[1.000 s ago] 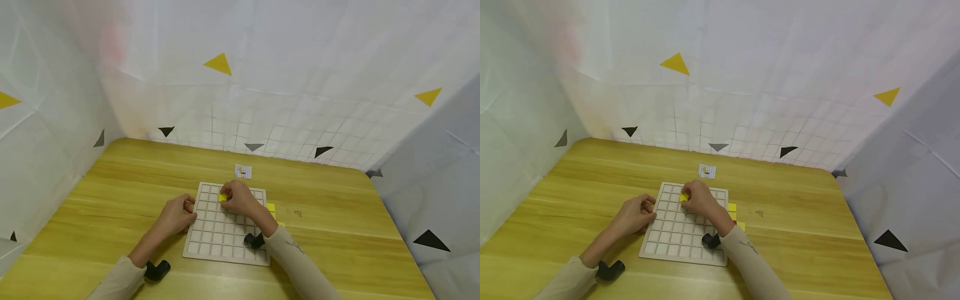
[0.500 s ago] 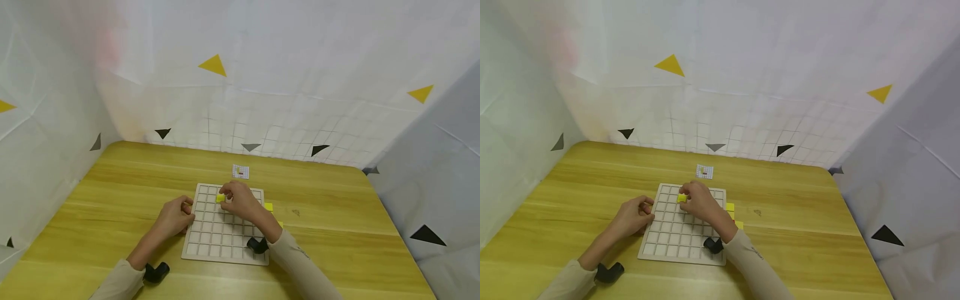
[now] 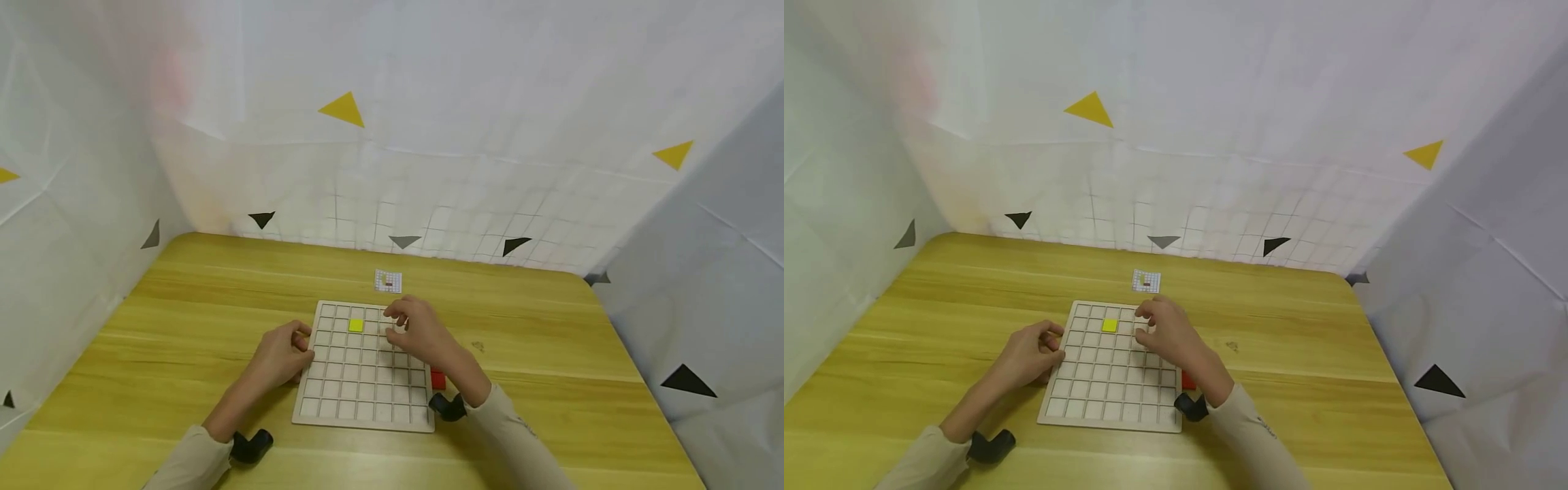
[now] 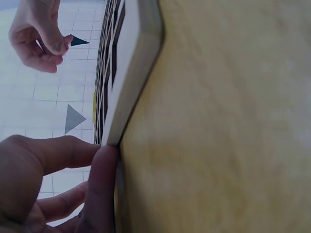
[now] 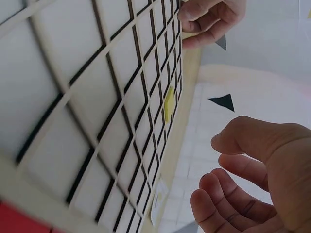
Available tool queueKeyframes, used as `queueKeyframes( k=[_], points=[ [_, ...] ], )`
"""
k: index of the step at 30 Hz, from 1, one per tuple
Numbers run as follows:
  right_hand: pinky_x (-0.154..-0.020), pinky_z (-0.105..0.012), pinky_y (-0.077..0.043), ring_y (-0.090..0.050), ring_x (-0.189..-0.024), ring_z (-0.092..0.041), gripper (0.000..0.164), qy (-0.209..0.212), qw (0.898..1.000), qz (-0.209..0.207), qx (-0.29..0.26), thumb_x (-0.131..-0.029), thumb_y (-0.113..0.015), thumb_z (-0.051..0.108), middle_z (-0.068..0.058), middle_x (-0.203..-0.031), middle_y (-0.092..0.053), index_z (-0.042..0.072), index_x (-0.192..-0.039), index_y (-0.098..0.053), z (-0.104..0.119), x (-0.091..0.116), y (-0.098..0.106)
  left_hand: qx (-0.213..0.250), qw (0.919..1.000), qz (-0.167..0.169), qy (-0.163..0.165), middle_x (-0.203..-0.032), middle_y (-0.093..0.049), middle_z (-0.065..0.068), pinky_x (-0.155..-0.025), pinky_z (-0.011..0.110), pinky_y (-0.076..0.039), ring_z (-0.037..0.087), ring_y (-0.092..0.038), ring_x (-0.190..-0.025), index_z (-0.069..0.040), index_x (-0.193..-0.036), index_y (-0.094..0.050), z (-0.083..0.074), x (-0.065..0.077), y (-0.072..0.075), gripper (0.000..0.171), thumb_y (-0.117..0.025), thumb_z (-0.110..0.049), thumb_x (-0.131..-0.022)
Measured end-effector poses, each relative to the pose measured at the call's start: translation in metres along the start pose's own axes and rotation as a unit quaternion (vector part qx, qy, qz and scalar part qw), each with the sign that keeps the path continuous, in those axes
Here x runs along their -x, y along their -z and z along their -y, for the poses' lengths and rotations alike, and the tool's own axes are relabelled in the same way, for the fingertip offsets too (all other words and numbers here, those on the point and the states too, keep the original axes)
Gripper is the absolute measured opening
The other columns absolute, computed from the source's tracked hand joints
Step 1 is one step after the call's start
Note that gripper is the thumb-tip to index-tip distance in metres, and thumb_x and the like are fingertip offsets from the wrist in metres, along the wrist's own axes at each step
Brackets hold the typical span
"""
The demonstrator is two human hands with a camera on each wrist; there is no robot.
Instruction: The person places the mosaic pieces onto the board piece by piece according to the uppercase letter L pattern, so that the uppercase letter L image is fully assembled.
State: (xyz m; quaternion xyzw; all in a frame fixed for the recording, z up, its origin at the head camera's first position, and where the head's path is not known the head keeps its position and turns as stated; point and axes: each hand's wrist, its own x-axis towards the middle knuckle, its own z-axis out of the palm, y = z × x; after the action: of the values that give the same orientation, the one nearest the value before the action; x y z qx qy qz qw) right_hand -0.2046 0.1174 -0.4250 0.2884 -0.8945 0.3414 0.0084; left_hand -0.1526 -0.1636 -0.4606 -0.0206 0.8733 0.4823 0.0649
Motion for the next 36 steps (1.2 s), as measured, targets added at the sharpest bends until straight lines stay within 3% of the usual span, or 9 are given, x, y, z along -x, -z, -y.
queueKeyframes(
  k=[4,13,19,29,36],
  points=[
    [-0.070,-0.033,-0.054,-0.061,-0.083,-0.029,0.024,0.002,1.000,-0.012,-0.007,-0.084,-0.075,0.002,-0.015,-0.099,-0.062,-0.001,-0.107,-0.070,-0.006,0.009,0.011,0.001,1.0000,0.002,0.001,-0.090,-0.059,0.010,-0.044,0.033,-0.054,0.018,-0.059,-0.052,0.000,-0.120,-0.060,-0.001,0.000,0.000,0.037,-0.069,-0.002,-0.084],
    [-0.067,-0.031,-0.053,-0.058,-0.080,-0.021,0.024,-0.005,1.000,-0.025,0.015,-0.083,-0.076,0.001,-0.012,-0.098,-0.062,0.001,-0.106,-0.071,-0.022,0.030,0.032,-0.002,1.0000,0.002,0.007,-0.091,-0.059,0.010,-0.046,0.033,-0.054,0.018,-0.059,-0.056,0.000,-0.121,-0.060,-0.002,0.002,0.001,0.038,-0.069,-0.002,-0.084],
    [-0.066,-0.031,-0.053,-0.059,-0.080,-0.024,0.024,-0.008,0.999,-0.036,0.018,-0.082,-0.076,0.001,-0.013,-0.097,-0.062,-0.001,-0.105,-0.071,-0.032,0.041,0.043,-0.003,1.0000,0.002,0.002,-0.091,-0.059,0.010,-0.046,0.033,-0.054,0.017,-0.059,-0.057,0.001,-0.121,-0.060,-0.003,0.002,0.000,0.037,-0.069,-0.003,-0.085],
    [-0.064,-0.030,-0.054,-0.058,-0.078,-0.020,0.024,-0.027,0.998,-0.044,0.030,-0.079,-0.075,0.002,-0.012,-0.096,-0.063,0.000,-0.103,-0.072,-0.048,0.062,0.050,-0.004,1.0000,0.005,0.007,-0.091,-0.059,0.010,-0.046,0.033,-0.054,0.018,-0.059,-0.056,-0.001,-0.121,-0.060,-0.003,0.001,-0.001,0.037,-0.069,-0.003,-0.085],
    [-0.064,-0.030,-0.055,-0.059,-0.078,-0.021,0.026,-0.027,0.999,-0.023,0.034,-0.076,-0.080,0.001,-0.009,-0.095,-0.064,0.002,-0.101,-0.072,-0.060,0.081,0.051,-0.004,0.9999,0.007,0.008,-0.092,-0.059,0.011,-0.045,0.032,-0.054,0.019,-0.060,-0.056,0.000,-0.122,-0.060,-0.003,0.002,0.001,0.038,-0.069,-0.003,-0.085]
  ],
)
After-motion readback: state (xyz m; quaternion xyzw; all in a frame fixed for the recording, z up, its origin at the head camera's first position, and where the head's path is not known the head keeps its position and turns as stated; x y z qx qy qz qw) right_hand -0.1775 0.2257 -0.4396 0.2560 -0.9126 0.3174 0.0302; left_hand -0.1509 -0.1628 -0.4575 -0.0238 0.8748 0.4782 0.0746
